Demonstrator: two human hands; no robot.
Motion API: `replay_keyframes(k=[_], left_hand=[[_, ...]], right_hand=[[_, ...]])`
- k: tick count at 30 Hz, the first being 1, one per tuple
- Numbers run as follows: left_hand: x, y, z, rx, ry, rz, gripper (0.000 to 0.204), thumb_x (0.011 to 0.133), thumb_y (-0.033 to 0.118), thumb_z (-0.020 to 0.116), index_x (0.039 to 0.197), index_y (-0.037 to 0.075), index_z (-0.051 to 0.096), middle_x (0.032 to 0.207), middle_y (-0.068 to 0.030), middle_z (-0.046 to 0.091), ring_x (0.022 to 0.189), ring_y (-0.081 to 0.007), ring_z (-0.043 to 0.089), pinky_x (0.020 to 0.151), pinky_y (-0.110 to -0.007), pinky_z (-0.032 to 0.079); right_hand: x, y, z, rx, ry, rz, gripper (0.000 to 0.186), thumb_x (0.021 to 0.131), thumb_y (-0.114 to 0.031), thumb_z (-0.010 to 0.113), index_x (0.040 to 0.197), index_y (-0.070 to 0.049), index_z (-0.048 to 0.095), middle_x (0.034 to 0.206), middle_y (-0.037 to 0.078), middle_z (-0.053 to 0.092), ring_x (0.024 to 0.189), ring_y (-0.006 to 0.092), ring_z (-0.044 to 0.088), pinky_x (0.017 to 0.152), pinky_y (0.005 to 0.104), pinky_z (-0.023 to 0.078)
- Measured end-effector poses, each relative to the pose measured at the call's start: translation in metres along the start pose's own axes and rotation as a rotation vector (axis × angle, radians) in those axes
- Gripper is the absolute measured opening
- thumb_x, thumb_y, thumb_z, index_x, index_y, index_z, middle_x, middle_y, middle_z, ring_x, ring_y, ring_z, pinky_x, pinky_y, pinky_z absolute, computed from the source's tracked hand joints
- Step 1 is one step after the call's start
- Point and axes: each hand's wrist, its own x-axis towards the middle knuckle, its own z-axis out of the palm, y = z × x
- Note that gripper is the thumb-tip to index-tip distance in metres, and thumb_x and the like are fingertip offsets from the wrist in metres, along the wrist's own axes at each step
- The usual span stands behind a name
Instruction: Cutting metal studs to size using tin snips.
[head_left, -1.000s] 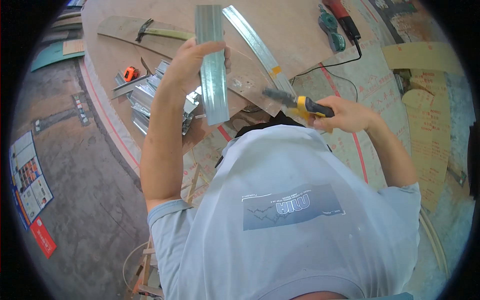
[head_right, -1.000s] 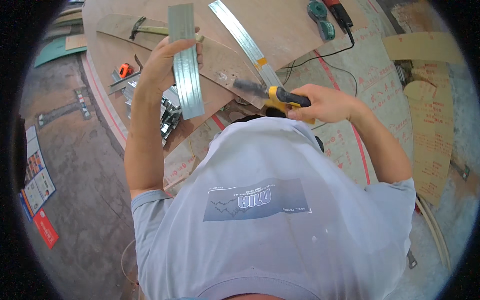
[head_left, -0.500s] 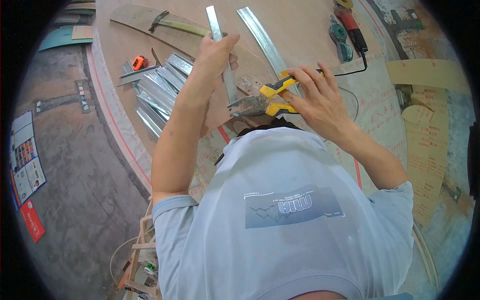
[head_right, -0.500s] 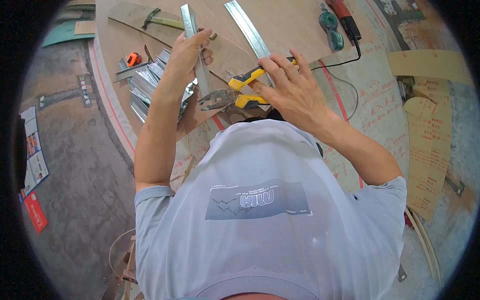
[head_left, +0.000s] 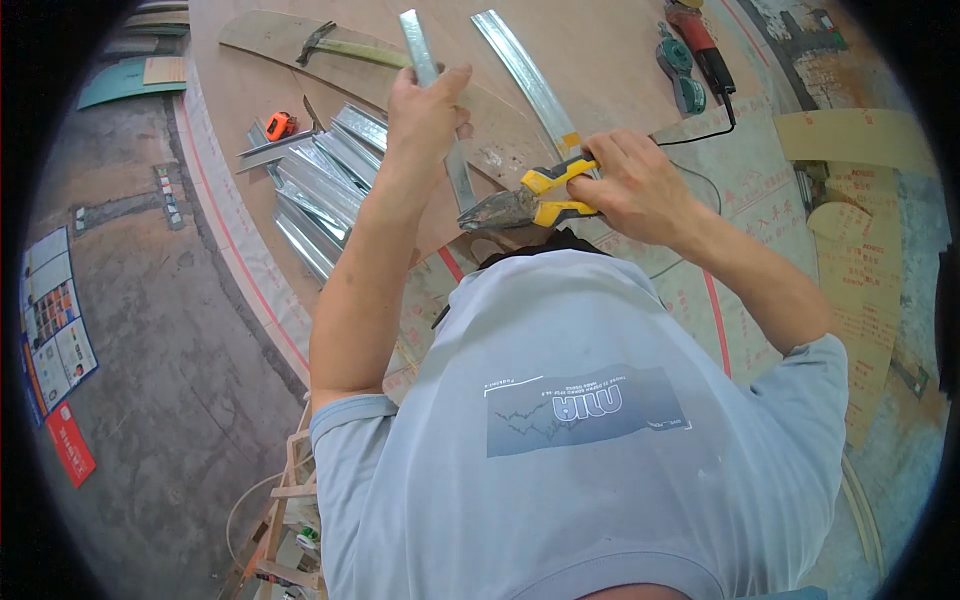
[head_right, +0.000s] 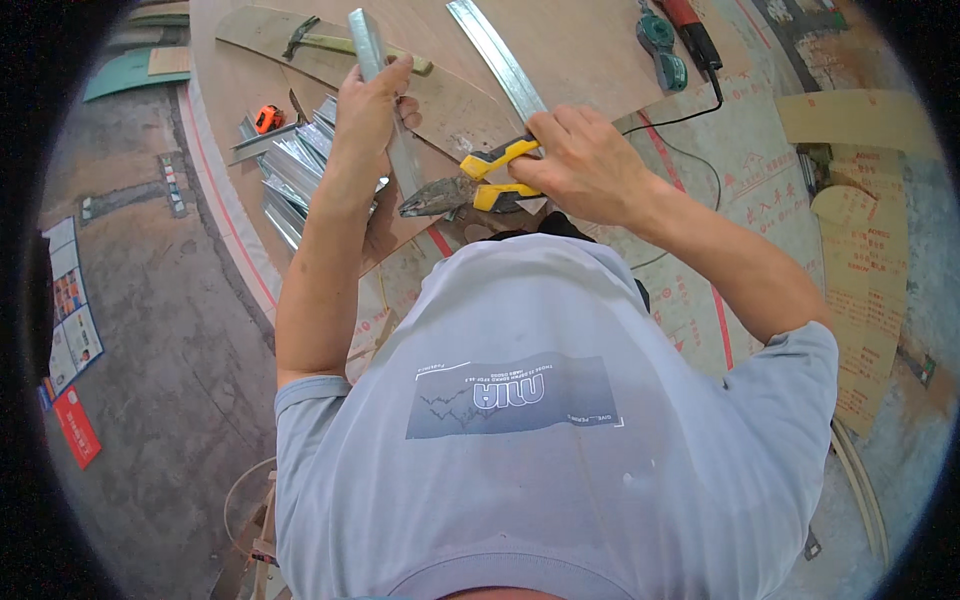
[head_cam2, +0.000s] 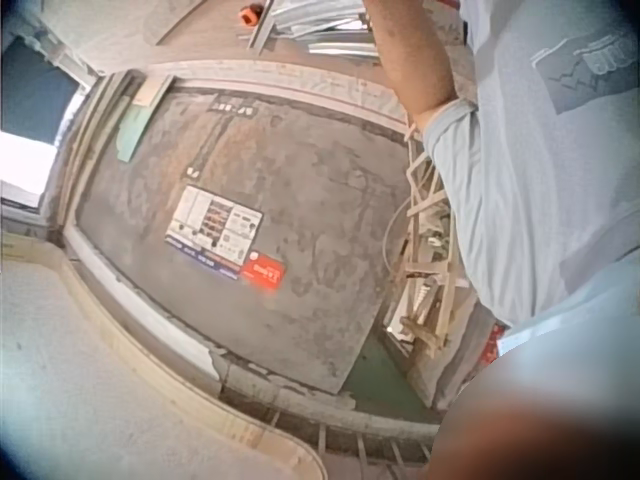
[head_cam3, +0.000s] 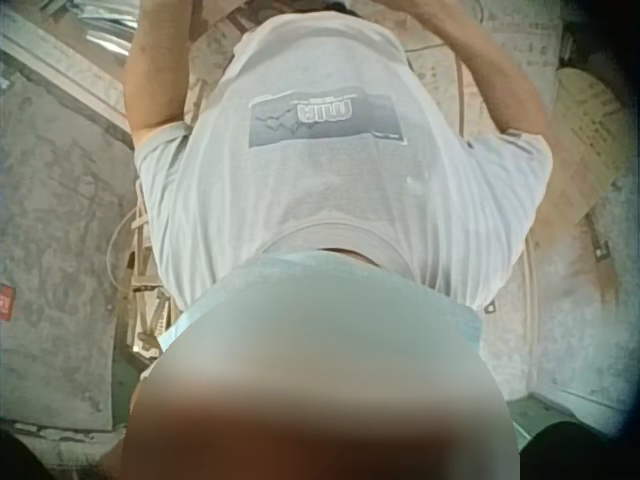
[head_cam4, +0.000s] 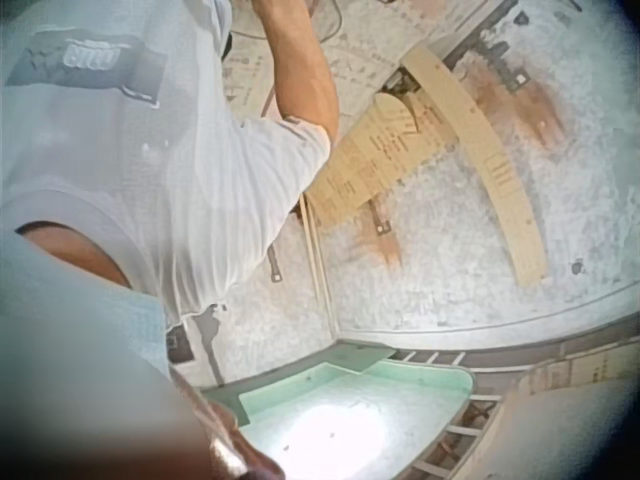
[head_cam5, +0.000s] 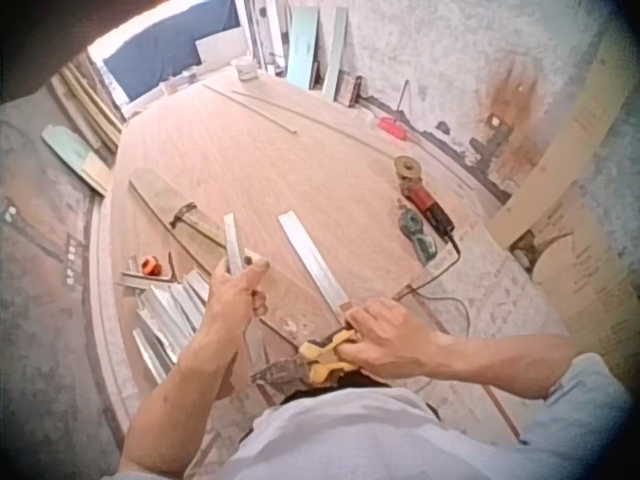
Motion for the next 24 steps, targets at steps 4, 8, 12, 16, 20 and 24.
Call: replay_keyframes(k=[4,8,12,16,20,24], left_hand=[[0.004,0.001,-0.028,-0.156,-0.104,0.004,0.027,0.098,0.019,0.067,0.114,0.003,0.051,0.082,-0.0046,0.05,0.064,-0.0132,0.049,0.053,-0.028,0.043],[0.005,-0.011,-0.066,-0.52,-0.411,-0.144,0.046,0.105,0.033,0.055,0.138,0.001,0.046,0.092,-0.0089,0.052,0.076,-0.0171,0.052,0.064,-0.032,0.047],[-0.002,-0.017,-0.067,-0.766,-0.584,-0.122,0.052,0.107,0.035,0.05,0.145,0.0,0.042,0.094,-0.0095,0.049,0.074,-0.0161,0.048,0.063,-0.03,0.044],[-0.003,-0.019,-0.06,-0.921,-0.666,-0.112,0.057,0.107,0.037,0.05,0.147,-0.002,0.04,0.094,-0.0096,0.048,0.073,-0.016,0.047,0.064,-0.031,0.044],[-0.003,-0.023,-0.057,-1.029,-0.698,-0.132,0.058,0.107,0.036,0.05,0.149,-0.003,0.038,0.094,-0.01,0.048,0.073,-0.0159,0.047,0.065,-0.031,0.043],[-0.006,-0.026,-0.055,-1.062,-0.719,-0.148,0.06,0.107,0.035,0.051,0.15,-0.004,0.036,0.094,-0.0096,0.047,0.073,-0.0158,0.045,0.064,-0.031,0.042]], right_hand=[[0.004,0.008,-0.003,-0.141,0.203,-0.032,0.021,0.085,-0.019,0.068,0.104,-0.022,0.074,0.13,0.009,0.056,0.122,0.024,0.054,0.106,0.0453,0.04],[-0.012,0.021,0.006,-0.113,0.134,0.103,0.028,0.087,-0.016,0.067,0.113,-0.022,0.075,0.149,0.01,0.048,0.141,0.0249,0.043,0.122,0.0555,0.025],[-0.017,0.018,0.011,-0.106,0.133,0.045,0.027,0.089,-0.014,0.066,0.113,-0.021,0.075,0.149,0.011,0.048,0.141,0.0269,0.043,0.121,0.0558,0.026],[-0.013,0.009,0.016,0.021,0.183,0.037,0.024,0.082,-0.01,0.074,0.105,-0.016,0.076,0.152,0.012,0.046,0.143,0.0296,0.041,0.123,0.0553,0.023],[-0.013,0.012,0.019,0.005,0.212,-0.002,0.019,0.081,-0.012,0.074,0.101,-0.014,0.075,0.142,0.012,0.053,0.132,0.0306,0.049,0.116,0.0521,0.033],[-0.015,0.014,0.019,0.002,0.194,-0.019,0.023,0.088,-0.017,0.066,0.107,-0.021,0.077,0.126,0.008,0.056,0.121,0.026,0.053,0.106,0.0454,0.04]])
